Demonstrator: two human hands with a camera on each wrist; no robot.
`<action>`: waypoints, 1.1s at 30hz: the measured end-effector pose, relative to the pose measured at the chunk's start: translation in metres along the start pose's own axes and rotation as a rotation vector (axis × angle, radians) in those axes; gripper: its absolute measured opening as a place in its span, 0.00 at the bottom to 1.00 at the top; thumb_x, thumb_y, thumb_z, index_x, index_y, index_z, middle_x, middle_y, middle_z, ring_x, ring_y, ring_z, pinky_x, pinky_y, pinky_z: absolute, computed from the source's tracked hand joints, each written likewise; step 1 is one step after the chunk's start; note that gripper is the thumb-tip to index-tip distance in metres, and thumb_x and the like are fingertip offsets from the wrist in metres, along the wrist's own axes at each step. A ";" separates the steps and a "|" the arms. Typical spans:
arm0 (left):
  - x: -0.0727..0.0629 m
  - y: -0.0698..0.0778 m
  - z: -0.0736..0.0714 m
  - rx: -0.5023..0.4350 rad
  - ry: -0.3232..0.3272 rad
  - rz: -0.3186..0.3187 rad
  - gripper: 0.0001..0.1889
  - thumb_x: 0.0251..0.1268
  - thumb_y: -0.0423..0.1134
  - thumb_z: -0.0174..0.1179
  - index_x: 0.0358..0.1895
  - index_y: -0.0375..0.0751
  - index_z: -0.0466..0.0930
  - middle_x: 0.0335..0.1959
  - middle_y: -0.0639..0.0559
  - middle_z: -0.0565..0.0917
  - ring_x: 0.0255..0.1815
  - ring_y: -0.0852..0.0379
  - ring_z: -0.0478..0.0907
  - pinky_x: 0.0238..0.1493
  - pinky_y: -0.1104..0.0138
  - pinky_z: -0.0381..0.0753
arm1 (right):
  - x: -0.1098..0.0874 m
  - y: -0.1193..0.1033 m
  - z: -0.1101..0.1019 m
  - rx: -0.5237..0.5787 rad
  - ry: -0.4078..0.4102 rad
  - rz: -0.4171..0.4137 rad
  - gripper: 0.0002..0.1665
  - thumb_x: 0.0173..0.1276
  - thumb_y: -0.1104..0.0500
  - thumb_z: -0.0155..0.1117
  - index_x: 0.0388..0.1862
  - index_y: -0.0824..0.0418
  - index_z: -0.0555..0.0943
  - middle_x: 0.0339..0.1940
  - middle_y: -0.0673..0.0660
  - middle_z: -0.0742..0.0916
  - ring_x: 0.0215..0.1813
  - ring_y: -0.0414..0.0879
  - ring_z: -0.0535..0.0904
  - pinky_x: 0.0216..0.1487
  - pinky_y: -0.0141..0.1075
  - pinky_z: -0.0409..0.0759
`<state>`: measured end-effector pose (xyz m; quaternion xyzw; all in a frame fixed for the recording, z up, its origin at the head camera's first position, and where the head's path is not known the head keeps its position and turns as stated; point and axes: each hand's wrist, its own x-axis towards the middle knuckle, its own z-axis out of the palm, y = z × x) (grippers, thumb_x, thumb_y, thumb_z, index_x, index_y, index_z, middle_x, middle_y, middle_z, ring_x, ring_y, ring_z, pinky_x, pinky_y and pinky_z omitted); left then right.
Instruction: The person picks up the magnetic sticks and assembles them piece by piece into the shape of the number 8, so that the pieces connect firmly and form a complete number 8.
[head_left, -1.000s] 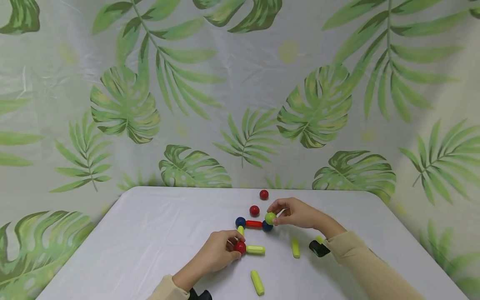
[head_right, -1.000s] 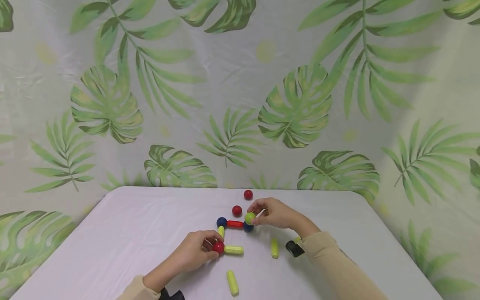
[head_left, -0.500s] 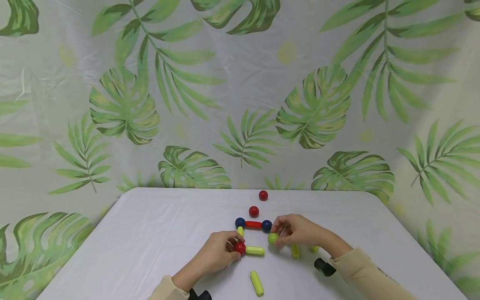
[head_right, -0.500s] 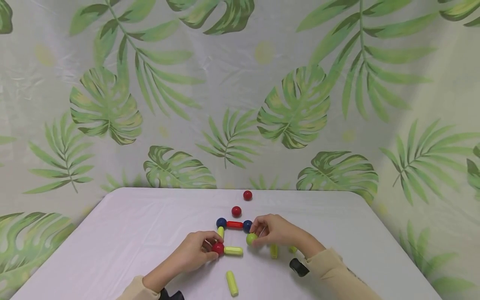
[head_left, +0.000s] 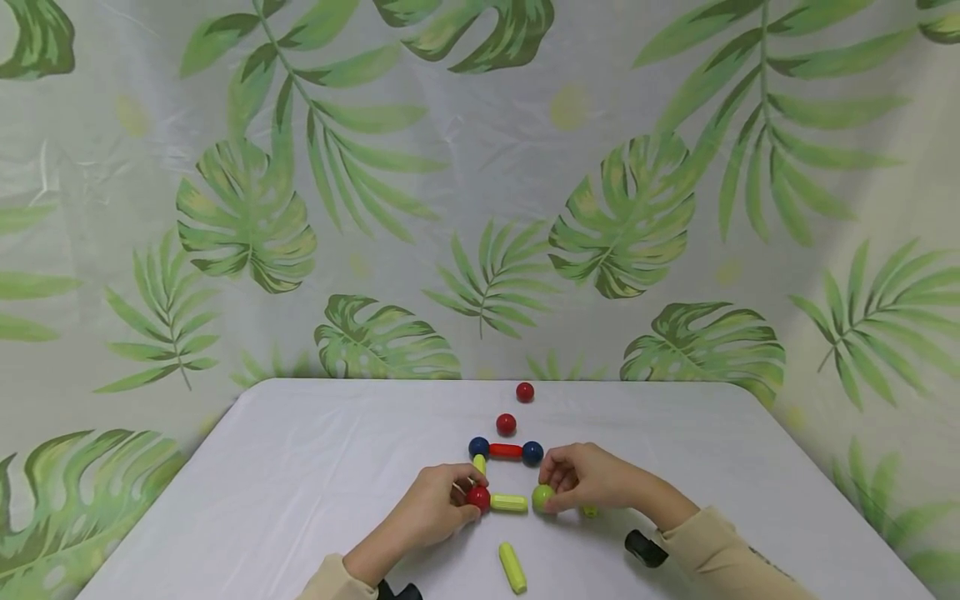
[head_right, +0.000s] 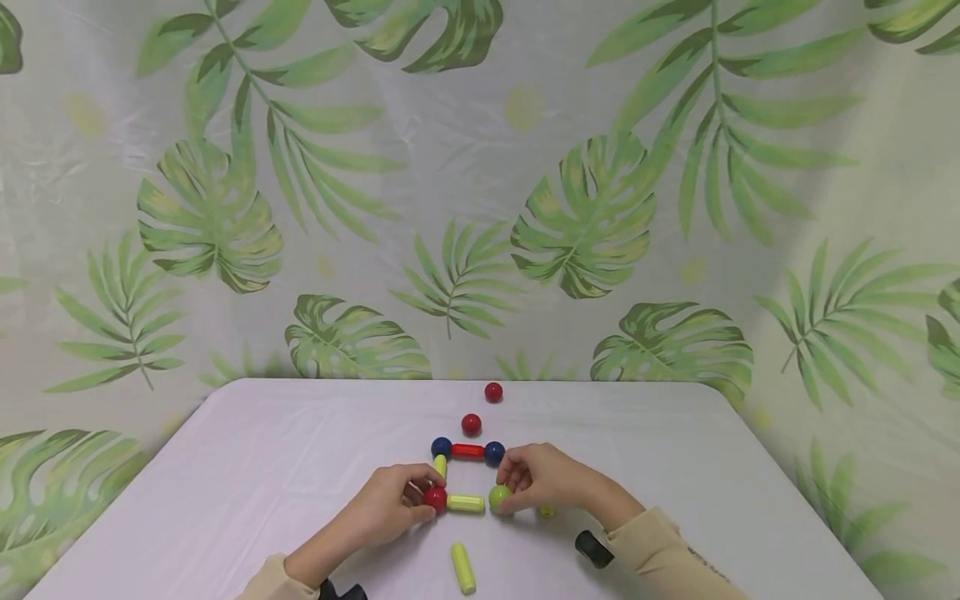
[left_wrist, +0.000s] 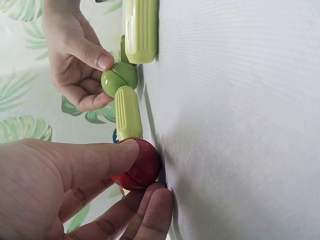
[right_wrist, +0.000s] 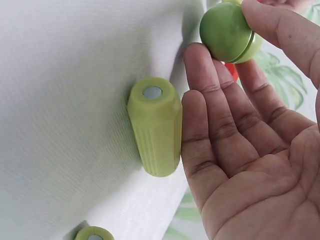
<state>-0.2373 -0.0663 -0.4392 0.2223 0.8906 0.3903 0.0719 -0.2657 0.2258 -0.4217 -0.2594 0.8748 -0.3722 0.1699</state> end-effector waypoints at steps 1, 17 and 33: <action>0.000 0.000 0.000 0.000 -0.001 -0.002 0.15 0.64 0.30 0.75 0.52 0.45 0.88 0.41 0.52 0.88 0.40 0.58 0.81 0.45 0.61 0.85 | 0.000 0.000 0.001 0.000 0.001 0.001 0.15 0.64 0.58 0.83 0.44 0.57 0.83 0.36 0.50 0.87 0.39 0.42 0.81 0.41 0.28 0.81; 0.001 0.001 0.000 0.001 -0.004 -0.016 0.15 0.64 0.30 0.75 0.52 0.45 0.88 0.42 0.52 0.88 0.40 0.58 0.81 0.47 0.59 0.87 | 0.002 -0.004 0.004 -0.042 -0.013 -0.033 0.16 0.63 0.58 0.83 0.43 0.57 0.83 0.35 0.48 0.87 0.37 0.39 0.82 0.42 0.28 0.81; 0.001 0.001 -0.001 -0.006 -0.018 -0.017 0.15 0.64 0.30 0.74 0.52 0.45 0.88 0.41 0.52 0.88 0.40 0.57 0.82 0.46 0.59 0.87 | 0.001 -0.006 0.004 -0.051 -0.015 -0.006 0.16 0.63 0.57 0.84 0.43 0.55 0.84 0.36 0.49 0.87 0.38 0.41 0.82 0.42 0.28 0.81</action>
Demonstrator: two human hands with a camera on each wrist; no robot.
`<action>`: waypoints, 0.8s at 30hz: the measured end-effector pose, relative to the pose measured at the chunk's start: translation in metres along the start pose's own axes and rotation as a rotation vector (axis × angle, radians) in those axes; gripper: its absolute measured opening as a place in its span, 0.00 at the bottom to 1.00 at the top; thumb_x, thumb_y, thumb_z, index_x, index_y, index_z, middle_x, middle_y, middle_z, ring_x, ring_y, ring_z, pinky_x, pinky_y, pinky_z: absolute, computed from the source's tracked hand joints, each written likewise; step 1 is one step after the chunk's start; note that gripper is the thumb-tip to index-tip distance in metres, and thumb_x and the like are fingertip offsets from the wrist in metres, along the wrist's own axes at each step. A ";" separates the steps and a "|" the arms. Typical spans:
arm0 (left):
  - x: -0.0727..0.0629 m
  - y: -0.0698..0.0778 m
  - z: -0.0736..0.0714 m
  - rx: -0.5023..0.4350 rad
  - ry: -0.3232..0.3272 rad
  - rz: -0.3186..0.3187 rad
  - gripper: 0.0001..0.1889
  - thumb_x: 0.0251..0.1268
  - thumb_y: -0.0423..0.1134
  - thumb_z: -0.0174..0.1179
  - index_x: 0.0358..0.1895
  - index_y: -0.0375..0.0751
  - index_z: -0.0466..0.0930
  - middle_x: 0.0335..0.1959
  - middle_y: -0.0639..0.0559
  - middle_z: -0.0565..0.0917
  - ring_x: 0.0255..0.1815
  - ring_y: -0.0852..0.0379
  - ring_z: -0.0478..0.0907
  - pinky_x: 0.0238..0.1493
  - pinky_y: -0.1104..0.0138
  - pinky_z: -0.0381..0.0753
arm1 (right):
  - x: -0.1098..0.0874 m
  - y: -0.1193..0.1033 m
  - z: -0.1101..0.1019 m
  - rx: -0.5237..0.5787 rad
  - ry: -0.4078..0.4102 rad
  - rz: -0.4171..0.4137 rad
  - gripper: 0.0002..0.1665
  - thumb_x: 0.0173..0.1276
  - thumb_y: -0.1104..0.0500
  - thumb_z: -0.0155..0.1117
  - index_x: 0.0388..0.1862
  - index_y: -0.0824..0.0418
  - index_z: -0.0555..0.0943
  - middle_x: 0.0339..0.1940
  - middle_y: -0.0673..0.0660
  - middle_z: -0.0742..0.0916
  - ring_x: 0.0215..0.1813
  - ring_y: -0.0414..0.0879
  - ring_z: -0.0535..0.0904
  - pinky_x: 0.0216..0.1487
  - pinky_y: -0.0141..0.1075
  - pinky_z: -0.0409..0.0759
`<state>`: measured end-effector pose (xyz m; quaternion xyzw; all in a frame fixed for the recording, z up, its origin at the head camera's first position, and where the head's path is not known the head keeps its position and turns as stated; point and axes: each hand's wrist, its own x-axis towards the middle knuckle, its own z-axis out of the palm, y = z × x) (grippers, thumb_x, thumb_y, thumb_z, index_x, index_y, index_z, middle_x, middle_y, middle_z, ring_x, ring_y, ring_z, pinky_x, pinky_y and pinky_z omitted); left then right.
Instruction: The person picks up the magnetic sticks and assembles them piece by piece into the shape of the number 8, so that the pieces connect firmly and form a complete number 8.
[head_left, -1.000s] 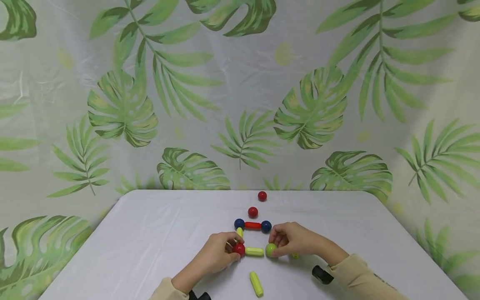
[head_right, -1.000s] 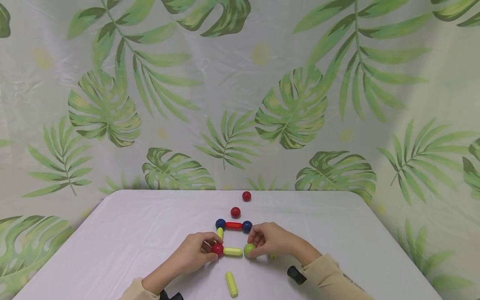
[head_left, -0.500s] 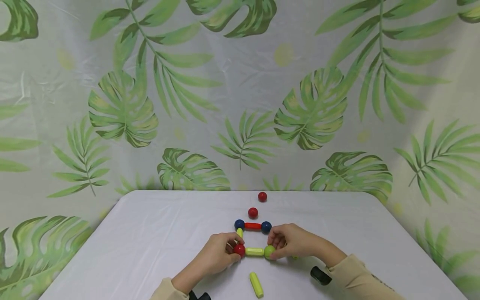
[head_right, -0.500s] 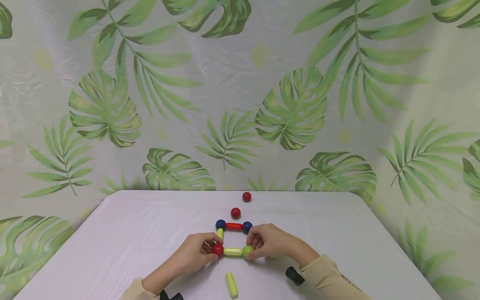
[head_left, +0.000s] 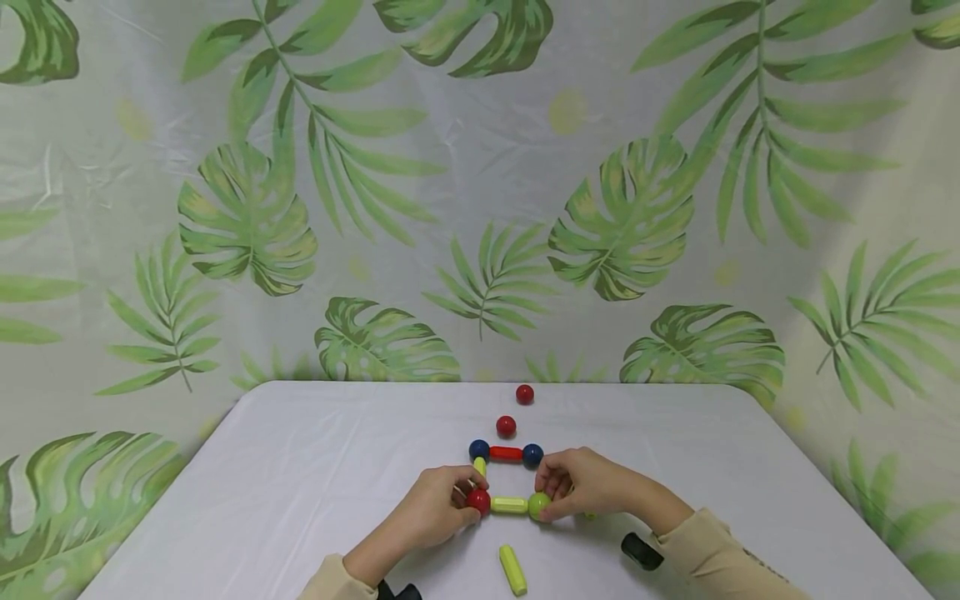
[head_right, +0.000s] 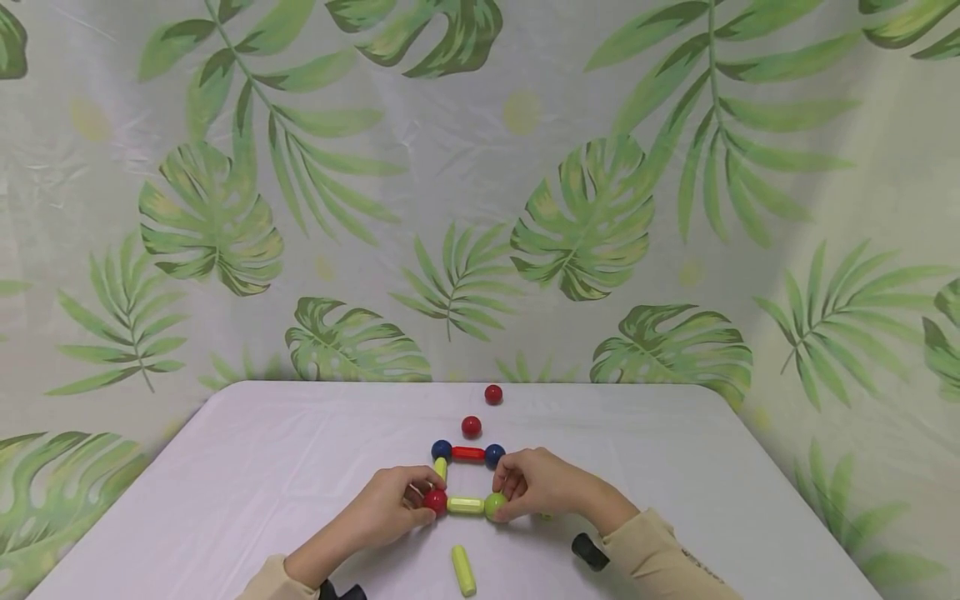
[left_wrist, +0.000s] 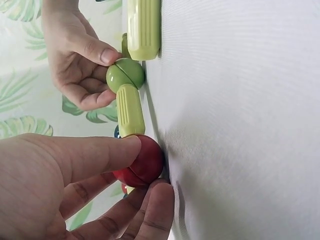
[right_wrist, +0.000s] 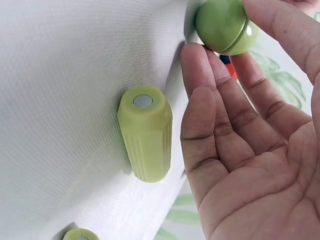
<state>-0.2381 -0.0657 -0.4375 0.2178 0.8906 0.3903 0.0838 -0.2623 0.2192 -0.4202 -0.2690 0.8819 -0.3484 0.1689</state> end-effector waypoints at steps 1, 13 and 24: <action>0.000 0.000 0.000 -0.001 -0.003 0.001 0.15 0.64 0.31 0.75 0.52 0.45 0.88 0.41 0.52 0.88 0.40 0.57 0.82 0.45 0.60 0.87 | -0.001 0.000 0.000 0.000 0.001 0.002 0.16 0.63 0.56 0.84 0.43 0.55 0.84 0.36 0.49 0.87 0.39 0.41 0.82 0.42 0.28 0.81; 0.007 0.005 -0.006 0.028 0.039 -0.008 0.18 0.73 0.40 0.70 0.61 0.43 0.83 0.37 0.50 0.88 0.33 0.57 0.81 0.32 0.65 0.80 | -0.018 0.001 -0.018 -0.082 0.124 -0.013 0.13 0.72 0.53 0.76 0.45 0.60 0.84 0.33 0.47 0.87 0.37 0.38 0.81 0.42 0.30 0.81; 0.028 0.005 -0.013 0.085 0.081 -0.087 0.31 0.69 0.38 0.72 0.73 0.35 0.74 0.30 0.50 0.84 0.27 0.56 0.79 0.30 0.65 0.79 | -0.034 0.003 -0.022 -0.177 0.288 0.123 0.14 0.68 0.55 0.78 0.43 0.60 0.83 0.25 0.49 0.81 0.27 0.40 0.73 0.30 0.32 0.72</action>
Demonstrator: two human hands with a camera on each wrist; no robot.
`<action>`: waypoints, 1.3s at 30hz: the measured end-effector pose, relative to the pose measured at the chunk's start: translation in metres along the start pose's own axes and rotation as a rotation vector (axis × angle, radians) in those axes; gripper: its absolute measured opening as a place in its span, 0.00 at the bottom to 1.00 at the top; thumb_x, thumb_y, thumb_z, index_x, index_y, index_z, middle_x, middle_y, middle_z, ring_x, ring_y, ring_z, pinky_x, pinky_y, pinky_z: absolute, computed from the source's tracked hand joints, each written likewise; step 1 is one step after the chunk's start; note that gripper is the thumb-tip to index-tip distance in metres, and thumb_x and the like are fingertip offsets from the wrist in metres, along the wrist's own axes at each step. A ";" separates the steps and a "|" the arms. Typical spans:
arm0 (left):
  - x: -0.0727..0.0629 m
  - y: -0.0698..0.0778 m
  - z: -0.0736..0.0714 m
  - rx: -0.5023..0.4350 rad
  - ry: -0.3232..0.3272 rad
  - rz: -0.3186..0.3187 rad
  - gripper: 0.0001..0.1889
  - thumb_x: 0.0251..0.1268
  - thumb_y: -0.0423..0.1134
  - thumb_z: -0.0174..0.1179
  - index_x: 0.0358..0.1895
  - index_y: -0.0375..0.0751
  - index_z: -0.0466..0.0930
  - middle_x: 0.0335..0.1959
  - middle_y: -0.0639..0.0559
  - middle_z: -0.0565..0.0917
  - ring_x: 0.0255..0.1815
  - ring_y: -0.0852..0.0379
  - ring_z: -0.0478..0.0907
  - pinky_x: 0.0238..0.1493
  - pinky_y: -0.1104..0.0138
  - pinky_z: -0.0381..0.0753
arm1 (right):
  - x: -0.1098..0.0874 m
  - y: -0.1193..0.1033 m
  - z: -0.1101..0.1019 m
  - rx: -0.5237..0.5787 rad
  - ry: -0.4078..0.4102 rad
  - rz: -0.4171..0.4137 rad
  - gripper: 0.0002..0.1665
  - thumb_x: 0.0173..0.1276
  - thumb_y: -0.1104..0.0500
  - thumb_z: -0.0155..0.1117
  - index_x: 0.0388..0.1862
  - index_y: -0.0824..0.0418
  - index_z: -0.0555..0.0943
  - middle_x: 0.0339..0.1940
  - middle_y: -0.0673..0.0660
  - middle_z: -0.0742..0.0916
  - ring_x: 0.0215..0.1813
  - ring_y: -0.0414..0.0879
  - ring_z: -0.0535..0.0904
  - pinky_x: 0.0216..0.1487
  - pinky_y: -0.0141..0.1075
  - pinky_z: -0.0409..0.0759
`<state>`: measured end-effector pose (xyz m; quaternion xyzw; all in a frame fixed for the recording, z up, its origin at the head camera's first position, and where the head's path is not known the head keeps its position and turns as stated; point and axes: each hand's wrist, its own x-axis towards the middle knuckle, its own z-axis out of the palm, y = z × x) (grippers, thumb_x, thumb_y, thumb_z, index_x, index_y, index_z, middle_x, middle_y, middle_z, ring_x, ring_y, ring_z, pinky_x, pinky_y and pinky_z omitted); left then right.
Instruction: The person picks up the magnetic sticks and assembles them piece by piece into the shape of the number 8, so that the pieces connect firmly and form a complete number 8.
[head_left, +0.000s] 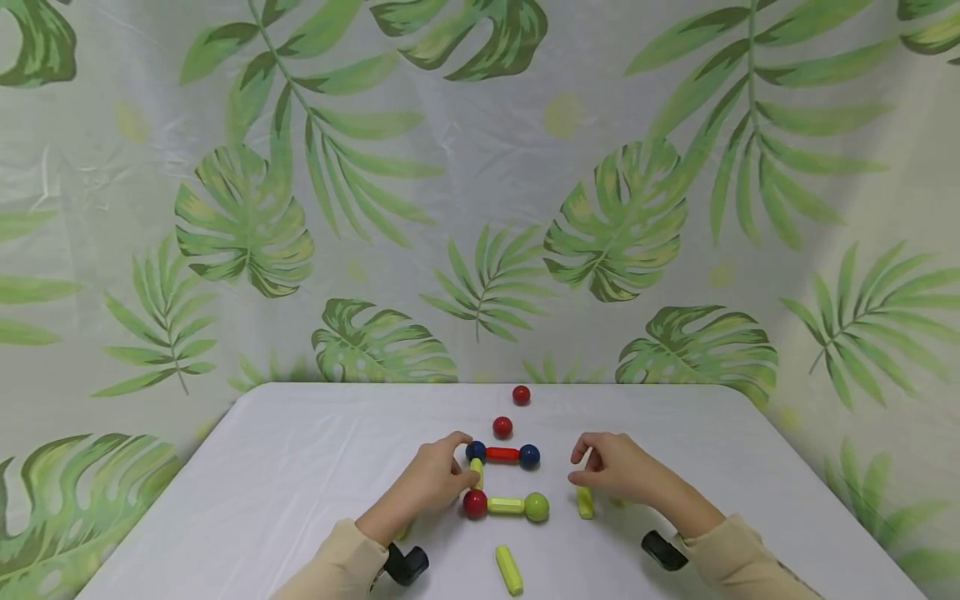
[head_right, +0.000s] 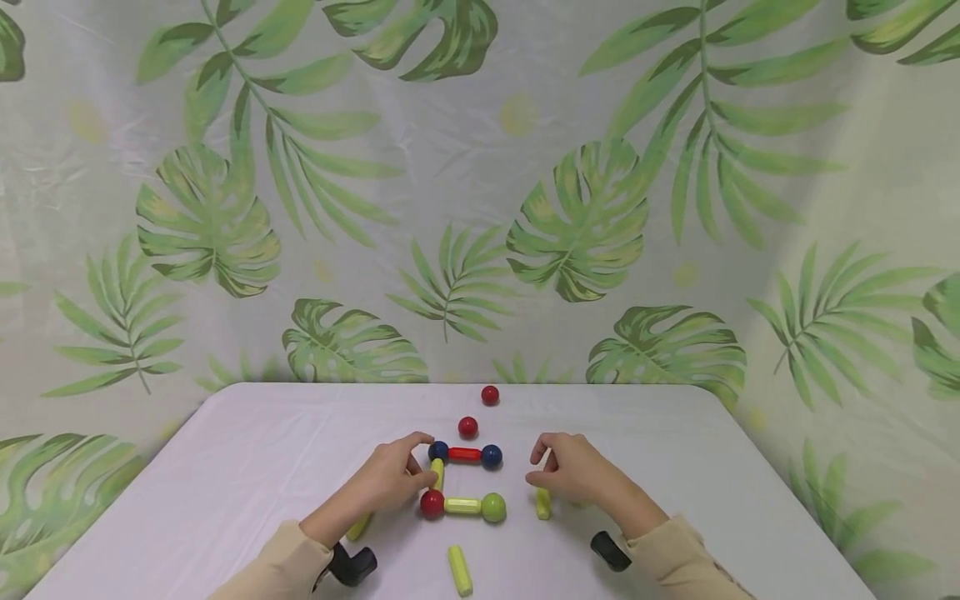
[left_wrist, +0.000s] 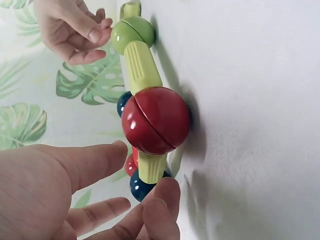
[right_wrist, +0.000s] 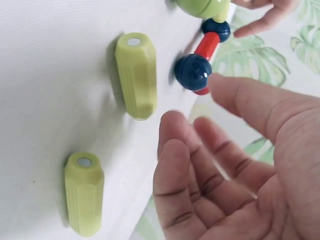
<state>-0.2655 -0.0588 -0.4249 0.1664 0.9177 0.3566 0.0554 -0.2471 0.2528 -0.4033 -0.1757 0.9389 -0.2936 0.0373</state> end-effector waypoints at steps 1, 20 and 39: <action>0.001 0.000 0.000 0.006 0.002 -0.006 0.33 0.69 0.38 0.73 0.74 0.35 0.73 0.29 0.50 0.84 0.28 0.56 0.79 0.30 0.65 0.79 | -0.001 -0.001 0.000 -0.005 0.005 0.027 0.14 0.68 0.56 0.78 0.43 0.61 0.82 0.25 0.49 0.81 0.27 0.41 0.74 0.30 0.33 0.72; 0.009 -0.001 0.006 -0.007 -0.044 -0.059 0.37 0.70 0.41 0.73 0.77 0.33 0.69 0.30 0.50 0.83 0.28 0.57 0.77 0.31 0.67 0.77 | -0.009 -0.004 0.017 0.006 0.009 0.272 0.20 0.65 0.54 0.82 0.47 0.59 0.80 0.24 0.53 0.83 0.23 0.45 0.77 0.28 0.36 0.76; 0.008 -0.003 0.010 -0.075 -0.020 -0.073 0.37 0.68 0.39 0.74 0.77 0.32 0.71 0.27 0.50 0.82 0.21 0.59 0.77 0.28 0.68 0.76 | -0.011 0.001 0.026 0.042 0.047 0.260 0.19 0.62 0.58 0.82 0.45 0.60 0.81 0.18 0.51 0.83 0.19 0.42 0.75 0.24 0.33 0.73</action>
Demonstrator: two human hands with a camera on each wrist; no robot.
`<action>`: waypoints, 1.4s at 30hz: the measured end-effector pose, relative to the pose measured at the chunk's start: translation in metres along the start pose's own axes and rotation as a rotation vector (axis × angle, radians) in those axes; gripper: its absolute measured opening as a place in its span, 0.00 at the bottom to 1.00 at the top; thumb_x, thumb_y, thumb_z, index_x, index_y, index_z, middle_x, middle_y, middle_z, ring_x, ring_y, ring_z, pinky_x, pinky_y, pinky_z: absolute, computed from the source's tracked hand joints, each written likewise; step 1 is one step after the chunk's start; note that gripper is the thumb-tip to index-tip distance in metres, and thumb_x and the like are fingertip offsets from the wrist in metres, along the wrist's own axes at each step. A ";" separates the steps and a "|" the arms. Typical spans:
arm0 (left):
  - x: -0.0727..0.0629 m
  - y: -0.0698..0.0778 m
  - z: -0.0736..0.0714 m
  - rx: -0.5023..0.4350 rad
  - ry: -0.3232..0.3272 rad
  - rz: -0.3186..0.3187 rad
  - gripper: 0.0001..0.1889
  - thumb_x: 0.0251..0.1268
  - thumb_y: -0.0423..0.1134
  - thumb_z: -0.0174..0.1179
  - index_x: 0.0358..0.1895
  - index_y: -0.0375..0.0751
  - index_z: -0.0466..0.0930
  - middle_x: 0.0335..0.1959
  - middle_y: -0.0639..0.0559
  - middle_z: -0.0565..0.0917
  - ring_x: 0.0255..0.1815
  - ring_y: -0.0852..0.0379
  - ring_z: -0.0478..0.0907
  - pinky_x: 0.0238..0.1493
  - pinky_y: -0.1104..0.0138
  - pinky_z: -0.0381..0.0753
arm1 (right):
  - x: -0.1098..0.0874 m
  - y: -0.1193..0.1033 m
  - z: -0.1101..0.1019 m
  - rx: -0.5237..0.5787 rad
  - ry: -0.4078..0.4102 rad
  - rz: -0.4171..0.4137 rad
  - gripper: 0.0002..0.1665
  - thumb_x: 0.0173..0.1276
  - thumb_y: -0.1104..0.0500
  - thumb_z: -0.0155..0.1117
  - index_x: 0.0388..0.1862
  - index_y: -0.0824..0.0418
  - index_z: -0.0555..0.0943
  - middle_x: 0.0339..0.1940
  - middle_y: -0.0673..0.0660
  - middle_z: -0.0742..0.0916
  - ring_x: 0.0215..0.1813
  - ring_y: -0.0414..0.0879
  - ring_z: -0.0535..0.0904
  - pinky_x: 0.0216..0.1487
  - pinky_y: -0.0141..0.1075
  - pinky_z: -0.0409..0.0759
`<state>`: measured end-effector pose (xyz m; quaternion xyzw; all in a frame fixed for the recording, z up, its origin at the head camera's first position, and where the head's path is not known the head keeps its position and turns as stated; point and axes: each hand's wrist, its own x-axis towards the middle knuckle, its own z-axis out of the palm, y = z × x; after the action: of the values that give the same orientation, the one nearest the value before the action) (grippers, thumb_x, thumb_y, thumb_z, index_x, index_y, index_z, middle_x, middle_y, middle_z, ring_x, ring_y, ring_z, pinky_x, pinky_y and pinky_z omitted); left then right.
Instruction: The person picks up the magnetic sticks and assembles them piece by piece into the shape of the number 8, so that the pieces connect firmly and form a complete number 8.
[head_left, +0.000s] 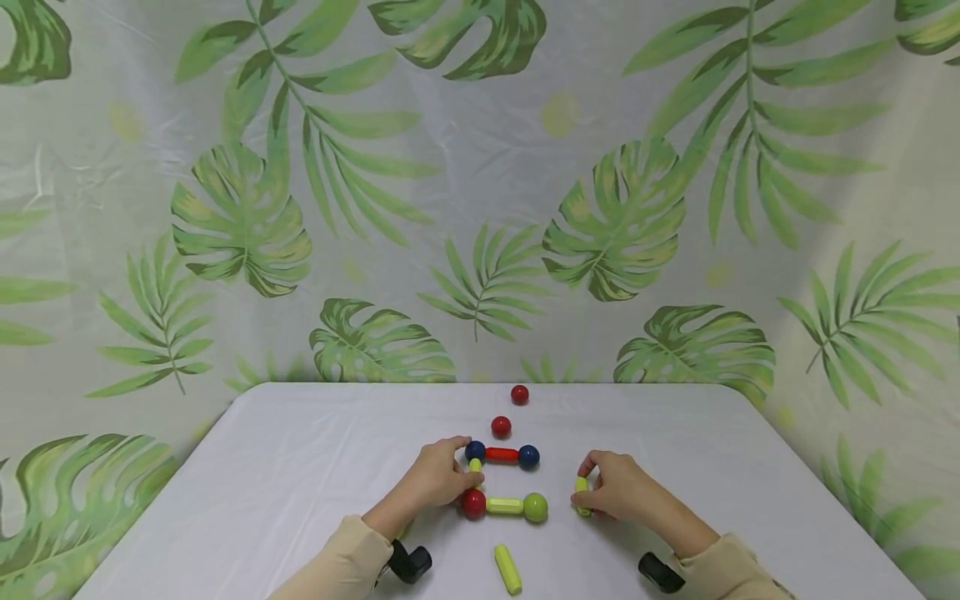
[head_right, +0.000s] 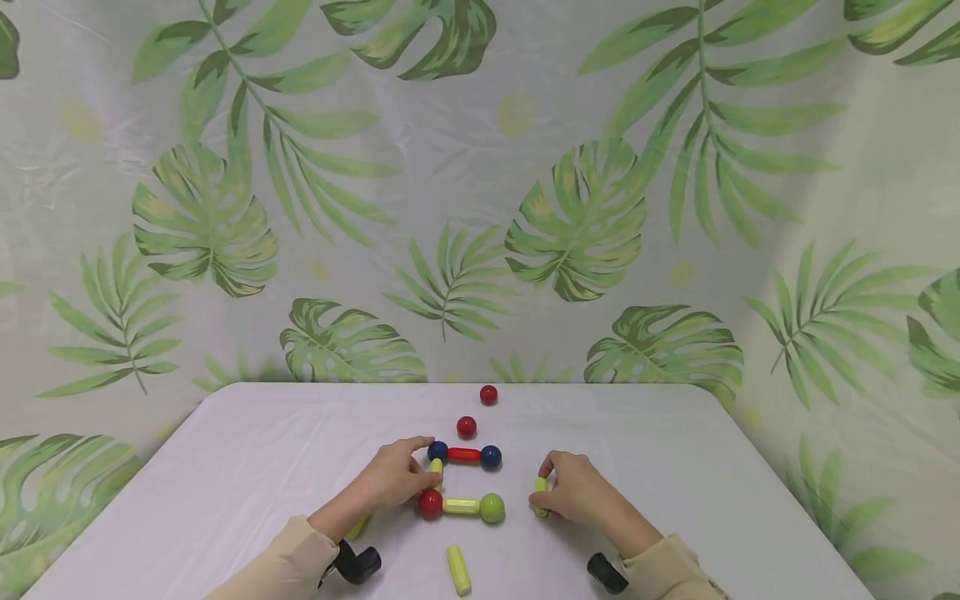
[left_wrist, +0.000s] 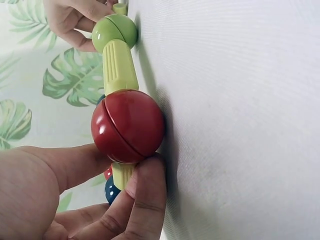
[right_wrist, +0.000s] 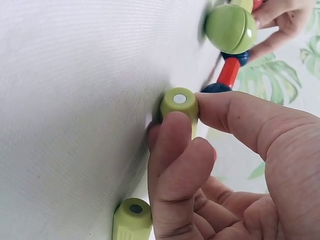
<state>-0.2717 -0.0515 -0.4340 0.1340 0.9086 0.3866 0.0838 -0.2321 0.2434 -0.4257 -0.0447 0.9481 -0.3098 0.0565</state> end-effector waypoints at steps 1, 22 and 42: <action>0.000 0.000 0.000 0.001 0.002 0.002 0.37 0.68 0.39 0.74 0.76 0.32 0.71 0.27 0.51 0.82 0.21 0.59 0.77 0.28 0.68 0.76 | 0.000 0.000 0.000 0.000 0.002 0.001 0.19 0.62 0.59 0.82 0.45 0.60 0.81 0.18 0.51 0.83 0.19 0.42 0.76 0.24 0.33 0.73; -0.002 -0.002 0.001 -0.006 0.019 0.036 0.36 0.68 0.38 0.74 0.76 0.31 0.71 0.24 0.51 0.80 0.23 0.59 0.75 0.26 0.69 0.74 | 0.013 -0.014 0.007 0.139 0.082 0.013 0.21 0.65 0.56 0.80 0.51 0.63 0.82 0.21 0.51 0.85 0.24 0.42 0.78 0.29 0.34 0.76; -0.002 -0.003 0.003 -0.003 0.028 0.028 0.36 0.68 0.39 0.74 0.76 0.32 0.72 0.24 0.51 0.79 0.23 0.59 0.75 0.26 0.68 0.73 | 0.022 -0.026 0.020 0.361 0.054 0.139 0.17 0.66 0.56 0.80 0.45 0.65 0.84 0.28 0.52 0.91 0.32 0.42 0.84 0.37 0.36 0.85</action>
<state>-0.2701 -0.0523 -0.4379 0.1409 0.9072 0.3910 0.0658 -0.2502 0.2081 -0.4276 0.0402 0.8792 -0.4710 0.0597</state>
